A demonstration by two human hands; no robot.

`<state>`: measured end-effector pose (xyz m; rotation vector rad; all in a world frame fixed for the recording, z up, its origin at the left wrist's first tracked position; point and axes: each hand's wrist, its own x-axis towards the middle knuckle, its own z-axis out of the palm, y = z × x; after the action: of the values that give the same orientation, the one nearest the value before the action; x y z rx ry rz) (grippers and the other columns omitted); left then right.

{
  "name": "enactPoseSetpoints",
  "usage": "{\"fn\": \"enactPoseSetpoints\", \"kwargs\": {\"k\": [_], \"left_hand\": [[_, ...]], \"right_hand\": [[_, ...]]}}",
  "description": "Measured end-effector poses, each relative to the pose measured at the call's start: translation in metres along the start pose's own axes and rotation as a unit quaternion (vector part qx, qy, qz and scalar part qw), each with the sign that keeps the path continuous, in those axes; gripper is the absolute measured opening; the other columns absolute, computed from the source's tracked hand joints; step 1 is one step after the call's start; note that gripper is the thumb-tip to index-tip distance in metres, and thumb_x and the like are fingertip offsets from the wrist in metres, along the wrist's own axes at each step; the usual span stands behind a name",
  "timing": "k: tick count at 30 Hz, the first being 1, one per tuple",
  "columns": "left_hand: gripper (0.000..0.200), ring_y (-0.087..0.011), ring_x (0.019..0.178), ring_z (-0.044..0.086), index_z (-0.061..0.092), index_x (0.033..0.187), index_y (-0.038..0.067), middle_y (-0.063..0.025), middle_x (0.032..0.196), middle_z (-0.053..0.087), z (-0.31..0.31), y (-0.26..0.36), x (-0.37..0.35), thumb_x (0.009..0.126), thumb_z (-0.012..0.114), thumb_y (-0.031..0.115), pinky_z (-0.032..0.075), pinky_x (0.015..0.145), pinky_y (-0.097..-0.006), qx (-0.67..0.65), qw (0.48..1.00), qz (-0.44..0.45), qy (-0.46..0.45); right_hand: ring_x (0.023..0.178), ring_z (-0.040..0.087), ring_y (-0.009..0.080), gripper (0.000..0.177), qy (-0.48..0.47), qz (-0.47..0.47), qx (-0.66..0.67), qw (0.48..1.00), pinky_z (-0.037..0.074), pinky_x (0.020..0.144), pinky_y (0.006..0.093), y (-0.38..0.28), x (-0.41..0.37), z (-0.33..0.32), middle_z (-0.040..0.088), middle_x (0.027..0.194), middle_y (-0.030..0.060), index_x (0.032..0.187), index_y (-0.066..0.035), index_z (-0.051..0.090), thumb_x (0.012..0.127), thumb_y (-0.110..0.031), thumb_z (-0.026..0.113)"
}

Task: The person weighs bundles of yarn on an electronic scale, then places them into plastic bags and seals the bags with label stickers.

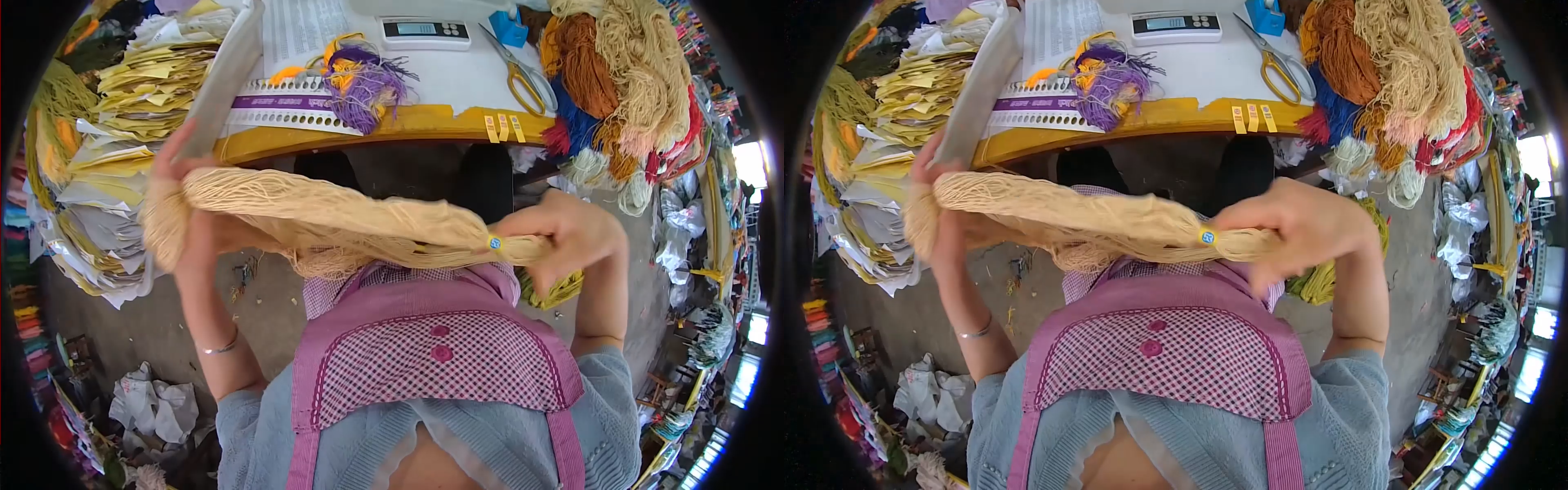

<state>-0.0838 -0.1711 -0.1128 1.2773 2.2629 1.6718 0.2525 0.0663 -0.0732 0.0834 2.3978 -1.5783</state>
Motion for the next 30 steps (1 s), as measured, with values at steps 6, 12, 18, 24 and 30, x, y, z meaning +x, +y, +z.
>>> {"fn": "enactPoseSetpoints", "kwargs": {"k": [6,12,18,24,30], "left_hand": [[0.037,-0.0082,0.078,0.054,0.055,0.131,0.008,-0.0018,0.089,0.058,-0.087,-0.005,-0.027,0.094,0.059,0.014,0.044,0.072,-0.0218,0.143,0.987,-0.069,0.032],[0.065,-0.0153,0.095,0.052,0.049,0.134,0.002,-0.0063,0.109,0.055,-0.126,0.000,-0.052,0.083,0.069,0.035,0.045,0.083,-0.0274,0.157,0.978,-0.088,-0.101],[0.089,-0.0266,0.133,0.040,0.041,0.140,-0.003,-0.0194,0.143,0.043,-0.065,0.031,-0.056,0.081,0.060,0.060,0.040,0.096,-0.0354,-0.065,0.981,-0.052,-0.176],[0.085,-0.0388,0.142,0.022,0.037,0.144,0.004,-0.0180,0.150,0.032,0.034,0.096,-0.013,0.084,0.045,0.063,0.021,0.114,-0.0451,0.010,0.948,0.216,-0.232],[0.093,-0.0242,0.144,0.021,0.028,0.148,0.000,-0.0154,0.153,0.028,0.050,0.059,0.008,0.084,0.050,0.064,0.019,0.116,-0.0366,-0.402,0.855,0.082,-0.318]], "right_hand": [[0.060,0.060,0.0105,0.036,0.135,0.121,-0.019,0.983,0.045,0.053,0.0239,0.009,-0.085,-0.007,0.066,0.073,0.0034,0.091,-0.002,0.066,0.067,-0.020,0.086],[0.050,0.052,0.0048,0.024,0.176,0.404,0.038,0.897,0.041,0.045,0.0229,0.044,-0.112,0.006,0.059,0.065,-0.0012,0.095,-0.004,0.065,0.075,-0.011,0.077],[0.108,0.059,0.0334,0.054,0.150,0.264,-0.254,0.918,0.046,0.094,0.0405,0.113,-0.076,0.051,0.064,0.117,0.0158,0.115,-0.007,0.065,0.069,-0.031,0.078],[0.096,0.062,0.0154,0.027,0.273,-0.134,0.108,0.946,0.049,0.083,0.0288,0.009,0.094,0.061,0.067,0.105,0.0082,0.110,-0.001,0.064,0.099,-0.021,0.050],[0.077,0.047,0.0044,0.026,0.009,-0.085,0.160,0.983,0.039,0.063,0.0214,-0.083,0.132,0.050,0.052,0.085,-0.0020,0.091,-0.005,0.051,0.096,-0.029,0.059]]}}
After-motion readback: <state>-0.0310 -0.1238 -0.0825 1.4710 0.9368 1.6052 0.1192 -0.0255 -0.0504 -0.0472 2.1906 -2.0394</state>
